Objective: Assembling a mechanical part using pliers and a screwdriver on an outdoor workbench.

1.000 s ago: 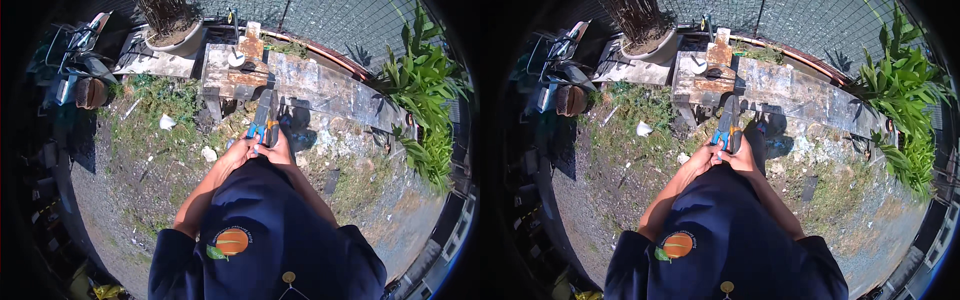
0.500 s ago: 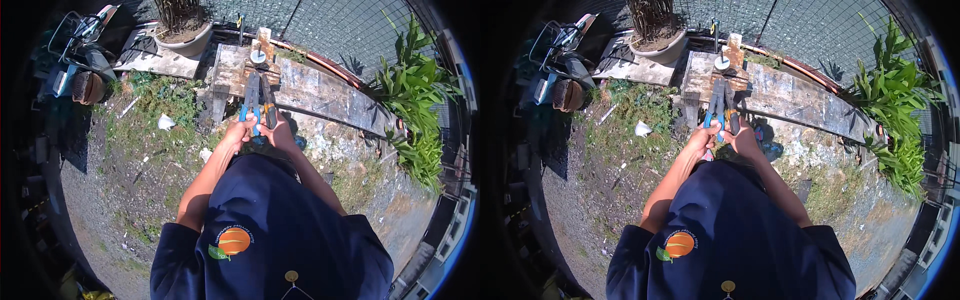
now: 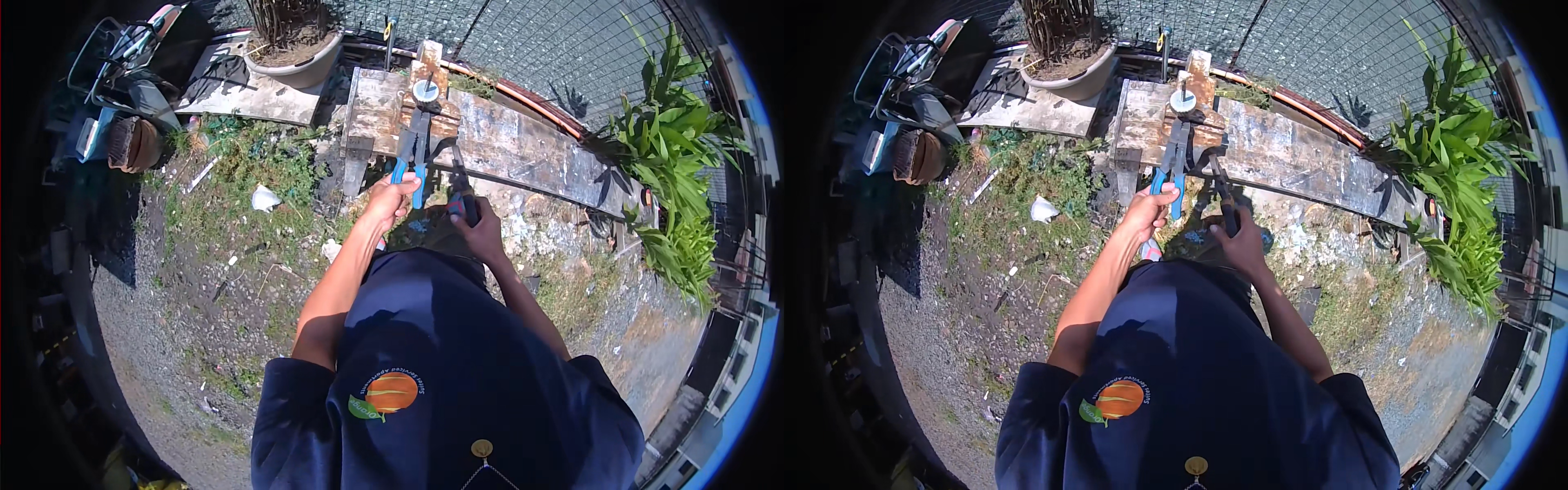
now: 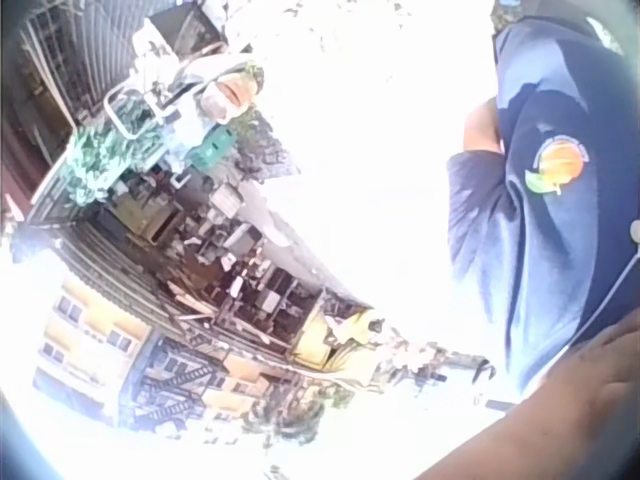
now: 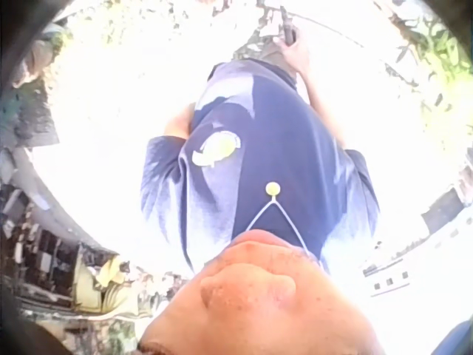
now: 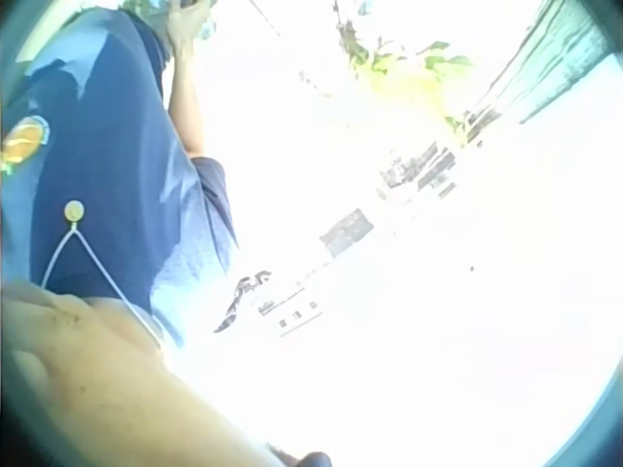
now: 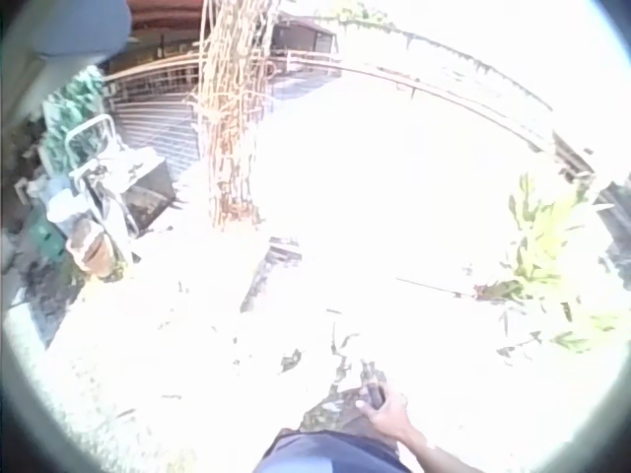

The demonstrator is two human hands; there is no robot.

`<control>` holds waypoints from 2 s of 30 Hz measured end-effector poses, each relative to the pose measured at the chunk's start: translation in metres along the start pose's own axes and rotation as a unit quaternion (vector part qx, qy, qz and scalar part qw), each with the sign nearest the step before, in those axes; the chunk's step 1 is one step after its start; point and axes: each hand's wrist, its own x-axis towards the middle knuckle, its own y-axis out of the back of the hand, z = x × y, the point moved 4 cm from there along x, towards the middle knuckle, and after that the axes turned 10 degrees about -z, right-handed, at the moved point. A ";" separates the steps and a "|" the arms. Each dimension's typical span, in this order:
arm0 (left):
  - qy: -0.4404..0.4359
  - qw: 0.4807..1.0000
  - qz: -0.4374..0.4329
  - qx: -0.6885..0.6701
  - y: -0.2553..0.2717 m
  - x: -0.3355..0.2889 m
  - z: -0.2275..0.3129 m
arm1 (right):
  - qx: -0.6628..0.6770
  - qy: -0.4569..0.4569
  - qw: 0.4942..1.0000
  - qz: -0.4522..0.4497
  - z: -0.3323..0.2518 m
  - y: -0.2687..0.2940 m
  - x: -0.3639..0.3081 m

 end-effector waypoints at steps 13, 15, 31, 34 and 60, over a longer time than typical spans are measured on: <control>0.019 0.999 -0.034 -0.013 0.011 0.002 0.006 | -0.071 0.039 0.997 0.002 -0.036 0.009 0.028; 0.022 0.999 -0.038 -0.016 0.013 0.002 0.007 | -0.055 0.054 0.997 0.010 -0.039 0.009 0.032; 0.060 0.992 -0.083 -0.073 0.026 0.020 0.000 | 0.114 0.147 0.980 0.071 -0.041 -0.025 0.109; 0.064 0.991 -0.096 -0.065 0.026 0.020 0.003 | 0.236 0.094 0.967 0.031 -0.026 -0.048 0.113; 0.085 0.995 -0.025 0.038 0.012 0.018 0.014 | 0.310 0.077 0.947 0.024 -0.029 -0.050 0.114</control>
